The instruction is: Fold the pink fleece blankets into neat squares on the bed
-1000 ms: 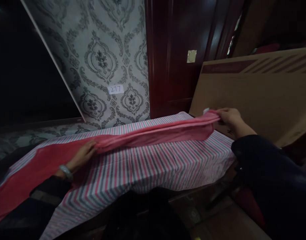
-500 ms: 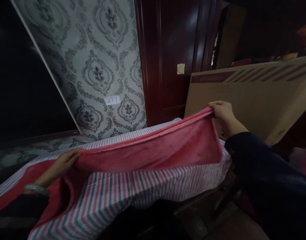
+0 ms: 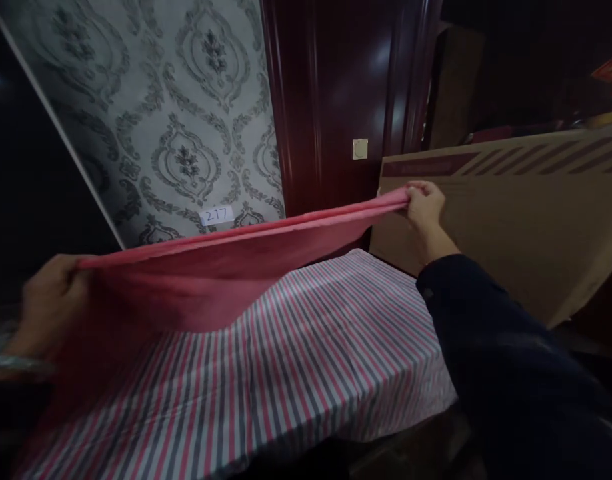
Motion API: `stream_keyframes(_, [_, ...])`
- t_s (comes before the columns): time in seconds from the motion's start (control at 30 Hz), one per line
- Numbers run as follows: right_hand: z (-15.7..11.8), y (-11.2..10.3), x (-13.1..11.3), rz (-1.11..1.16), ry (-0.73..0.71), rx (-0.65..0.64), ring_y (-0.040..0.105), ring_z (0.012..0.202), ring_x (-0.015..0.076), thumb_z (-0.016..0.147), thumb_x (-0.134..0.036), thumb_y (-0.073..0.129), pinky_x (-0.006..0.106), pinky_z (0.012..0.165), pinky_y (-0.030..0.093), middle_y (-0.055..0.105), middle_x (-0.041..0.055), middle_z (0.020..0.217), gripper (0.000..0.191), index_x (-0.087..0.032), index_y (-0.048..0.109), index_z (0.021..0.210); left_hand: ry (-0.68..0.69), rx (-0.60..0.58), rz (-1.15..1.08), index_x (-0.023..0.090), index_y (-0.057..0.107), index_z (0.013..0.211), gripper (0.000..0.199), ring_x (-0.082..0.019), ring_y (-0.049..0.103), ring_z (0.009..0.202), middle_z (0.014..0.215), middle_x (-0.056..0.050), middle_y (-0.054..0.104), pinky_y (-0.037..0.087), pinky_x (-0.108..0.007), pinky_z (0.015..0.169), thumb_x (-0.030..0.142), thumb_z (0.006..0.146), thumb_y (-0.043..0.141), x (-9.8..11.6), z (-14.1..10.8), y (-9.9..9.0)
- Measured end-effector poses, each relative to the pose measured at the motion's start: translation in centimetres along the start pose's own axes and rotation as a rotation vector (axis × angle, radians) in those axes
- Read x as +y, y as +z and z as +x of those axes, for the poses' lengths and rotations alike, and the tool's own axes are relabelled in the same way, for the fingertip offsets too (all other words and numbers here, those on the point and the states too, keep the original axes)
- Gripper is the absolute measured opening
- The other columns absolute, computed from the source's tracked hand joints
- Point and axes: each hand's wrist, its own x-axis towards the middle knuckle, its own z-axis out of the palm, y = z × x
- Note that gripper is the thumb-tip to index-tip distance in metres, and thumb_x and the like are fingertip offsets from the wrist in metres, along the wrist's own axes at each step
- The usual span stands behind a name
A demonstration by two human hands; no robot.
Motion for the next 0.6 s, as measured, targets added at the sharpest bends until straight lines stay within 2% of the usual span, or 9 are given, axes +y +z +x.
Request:
stream_keyframes(0.1, [-4.3,-2.8,4.6,0.020,0.202,0.148,0.056,0.076,0.0176,0.080,-0.022,0.061,0.032,0.069,0.052,0.064,0.0026,0.082,0.017,-0.023,0.065,0.096,0.171,-0.144,-0.063,0.027,0.061,0.090,0.026,-0.024,0.065,0.090,0.093,-0.004,0.066,0.053,-0.038,0.086,0.042,0.089,0.039,0.2,-3.8,0.7])
stream_keyframes(0.23, [-12.3,-5.1,12.4,-0.041,0.438,0.085,0.052,0.052,0.0150,0.071,-0.022,0.063,0.030,0.051,0.050,0.054,-0.0026,0.059,0.007,-0.023,0.058,0.076,0.344,-0.464,-0.144,0.029,0.068,0.090,0.029,-0.025,0.068,0.087,0.092,-0.004,0.072,0.058,-0.038,0.080,0.035,0.091,0.039,-0.5,-12.2,4.7])
stream_keyframes(0.27, [-14.1,-5.5,14.1,-0.056,0.487,0.066,0.050,0.048,0.0144,0.069,-0.022,0.063,0.029,0.047,0.049,0.052,-0.0036,0.055,0.007,-0.023,0.057,0.073,0.372,-0.509,-0.145,0.029,0.070,0.091,0.030,-0.026,0.070,0.089,0.094,-0.005,0.074,0.059,-0.039,0.081,0.034,0.091,0.041,-0.8,-14.6,5.9])
stream_keyframes(0.33, [-16.9,-6.3,16.9,-0.083,0.551,0.040,0.048,0.042,0.0138,0.066,-0.021,0.062,0.027,0.042,0.046,0.049,-0.0045,0.048,0.007,-0.022,0.056,0.070,0.440,-0.672,-0.133,0.029,0.073,0.092,0.026,-0.025,0.073,0.093,0.101,-0.005,0.077,0.060,-0.036,0.086,0.031,0.090,0.047,-1.9,-19.0,8.0])
stream_keyframes(0.37, [-17.8,-6.7,18.0,-0.093,0.566,0.033,0.047,0.041,0.0134,0.065,-0.020,0.061,0.026,0.040,0.044,0.049,-0.0045,0.047,0.006,-0.022,0.057,0.069,0.461,-0.725,-0.129,0.030,0.074,0.094,0.028,-0.024,0.074,0.095,0.104,-0.004,0.077,0.061,-0.035,0.089,0.026,0.090,0.047,-2.6,-21.0,8.9])
stream_keyframes(0.47, [-19.0,-7.7,20.0,-0.103,0.575,0.018,0.047,0.040,0.0122,0.064,-0.019,0.060,0.023,0.039,0.042,0.052,-0.0036,0.048,0.009,-0.019,0.061,0.073,0.487,-0.721,-0.159,0.032,0.076,0.106,0.031,-0.024,0.075,0.101,0.112,-0.003,0.078,0.062,-0.034,0.089,0.024,0.087,0.051,-4.9,-25.1,10.4])
stream_keyframes(0.53, [-18.9,-8.2,20.8,-0.097,0.570,0.006,0.048,0.041,0.0117,0.066,-0.020,0.061,0.023,0.041,0.043,0.054,-0.0039,0.050,0.011,-0.018,0.063,0.077,0.420,-0.707,-0.177,0.032,0.076,0.110,0.032,-0.026,0.074,0.104,0.116,-0.003,0.077,0.061,-0.035,0.091,0.028,0.087,0.053,-5.8,-26.0,10.6])
stream_keyframes(0.6, [-18.7,-8.4,21.4,-0.094,0.565,-0.002,0.048,0.041,0.0114,0.068,-0.022,0.062,0.022,0.042,0.045,0.052,-0.0052,0.050,0.013,-0.018,0.063,0.081,0.320,-0.770,-0.198,0.031,0.077,0.108,0.030,-0.027,0.074,0.106,0.115,-0.004,0.077,0.060,-0.036,0.093,0.033,0.087,0.056,-5.7,-25.7,10.3])
